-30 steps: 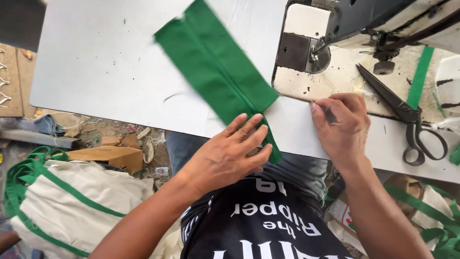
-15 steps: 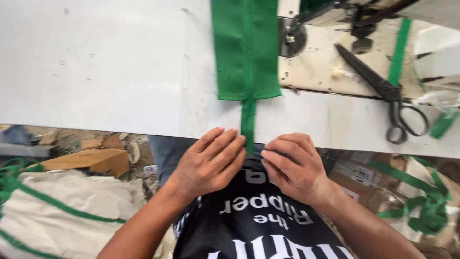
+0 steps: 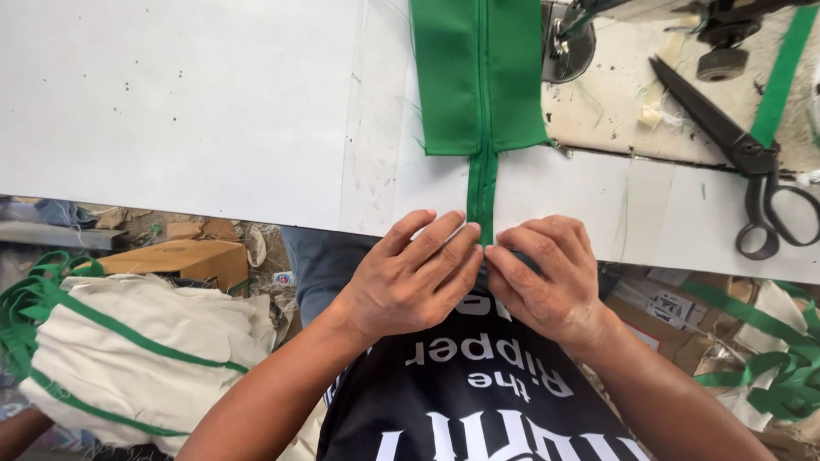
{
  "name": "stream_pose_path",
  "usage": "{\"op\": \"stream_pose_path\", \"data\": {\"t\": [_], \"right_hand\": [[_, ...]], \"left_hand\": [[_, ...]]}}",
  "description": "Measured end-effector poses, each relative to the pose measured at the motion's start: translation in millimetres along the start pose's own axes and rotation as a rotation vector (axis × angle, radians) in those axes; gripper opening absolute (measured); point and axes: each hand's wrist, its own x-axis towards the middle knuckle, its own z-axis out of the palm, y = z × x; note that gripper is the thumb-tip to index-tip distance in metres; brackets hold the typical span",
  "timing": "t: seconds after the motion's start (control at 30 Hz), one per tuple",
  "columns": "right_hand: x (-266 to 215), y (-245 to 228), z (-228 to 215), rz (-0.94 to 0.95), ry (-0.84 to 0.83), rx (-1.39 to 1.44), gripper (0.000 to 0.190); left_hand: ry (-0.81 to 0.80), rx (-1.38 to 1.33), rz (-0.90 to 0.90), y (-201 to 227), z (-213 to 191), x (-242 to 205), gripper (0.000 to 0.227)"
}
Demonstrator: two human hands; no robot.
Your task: The person aligns a green fabric strip with a zipper on a white table and uses a sewing machine to stitch them together. They then use scissors to trim the excess fabric and thread, and finally attach a metal zipper pull to the end of the zipper.
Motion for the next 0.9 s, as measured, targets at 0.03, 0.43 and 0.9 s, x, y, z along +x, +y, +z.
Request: {"op": "stream_pose_path", "data": {"t": [0.03, 0.43, 0.9], "right_hand": [[-0.7, 1.1, 1.6, -0.002, 0.004, -0.011, 0.004], [0.5, -1.2, 16.1, 0.137, 0.139, 0.066, 0.012], [-1.0, -0.1, 9.0, 0.068, 0.089, 0.068, 0.006]], "left_hand": [[0.020, -0.022, 0.011, 1.2, 3.0, -3.4, 0.009], [0.196, -0.169, 0.023, -6.3, 29.6, -19.0, 0.017], [0.104, -0.188, -0.010, -6.1, 13.2, 1.8, 0.016]]}}
